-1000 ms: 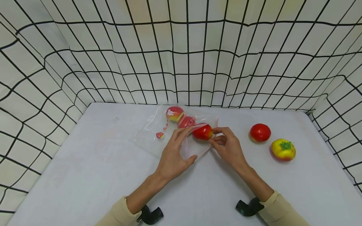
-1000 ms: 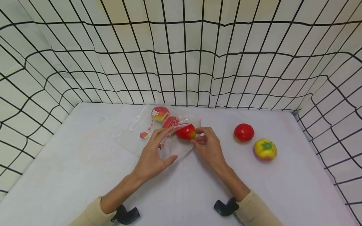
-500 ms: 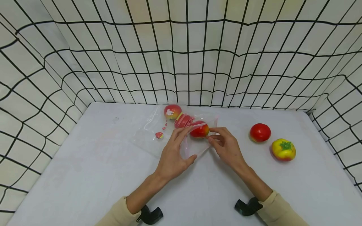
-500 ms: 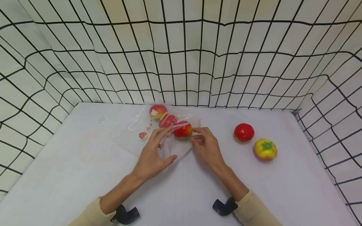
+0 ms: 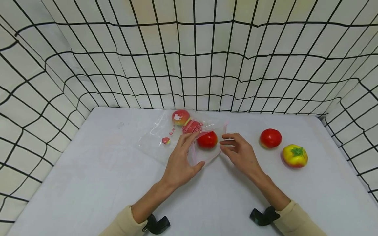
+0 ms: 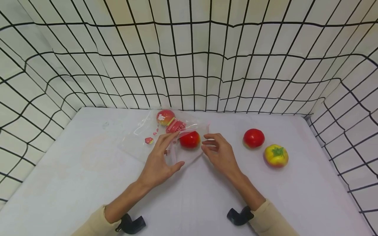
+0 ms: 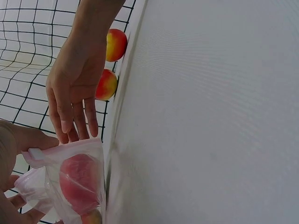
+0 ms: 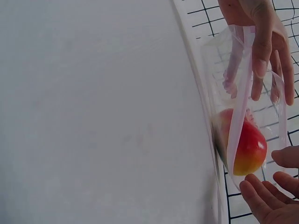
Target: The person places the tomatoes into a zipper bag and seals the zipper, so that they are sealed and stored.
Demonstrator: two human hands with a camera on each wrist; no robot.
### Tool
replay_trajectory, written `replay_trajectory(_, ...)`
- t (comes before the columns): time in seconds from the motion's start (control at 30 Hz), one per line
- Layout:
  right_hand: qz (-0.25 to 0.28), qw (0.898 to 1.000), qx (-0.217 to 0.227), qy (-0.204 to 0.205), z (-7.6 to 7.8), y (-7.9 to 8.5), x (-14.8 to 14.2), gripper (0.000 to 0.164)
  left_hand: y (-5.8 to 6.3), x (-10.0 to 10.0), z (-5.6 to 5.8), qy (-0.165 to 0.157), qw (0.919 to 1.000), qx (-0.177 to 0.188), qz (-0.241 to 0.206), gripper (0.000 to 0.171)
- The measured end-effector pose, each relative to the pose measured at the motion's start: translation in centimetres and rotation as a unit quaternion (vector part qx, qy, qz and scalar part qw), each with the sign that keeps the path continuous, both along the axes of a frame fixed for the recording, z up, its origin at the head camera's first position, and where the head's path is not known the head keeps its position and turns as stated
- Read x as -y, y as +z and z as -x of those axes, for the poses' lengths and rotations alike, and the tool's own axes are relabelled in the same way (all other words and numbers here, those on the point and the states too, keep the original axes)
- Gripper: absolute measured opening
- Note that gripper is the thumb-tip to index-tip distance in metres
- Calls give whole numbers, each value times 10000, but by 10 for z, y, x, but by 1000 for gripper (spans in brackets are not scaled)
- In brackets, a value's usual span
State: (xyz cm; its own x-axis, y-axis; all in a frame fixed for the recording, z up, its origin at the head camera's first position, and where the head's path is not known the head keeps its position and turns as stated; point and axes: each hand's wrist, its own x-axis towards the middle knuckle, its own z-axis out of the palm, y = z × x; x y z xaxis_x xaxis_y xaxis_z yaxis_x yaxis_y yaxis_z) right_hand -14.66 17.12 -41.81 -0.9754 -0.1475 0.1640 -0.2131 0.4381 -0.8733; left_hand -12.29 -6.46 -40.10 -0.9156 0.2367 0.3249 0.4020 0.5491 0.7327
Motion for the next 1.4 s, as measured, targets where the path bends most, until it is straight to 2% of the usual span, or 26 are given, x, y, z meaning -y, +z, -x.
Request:
replay_trajectory(0.47,-292,9993,-215,-19,1,2,-16,43,1,0,-1,-18,10000,8,-14,95)
replay_trajectory(1.4,-511,9950,-607,-603,4,5,-53,41,-2,3,-1,-80,9999,-113,-15,95)
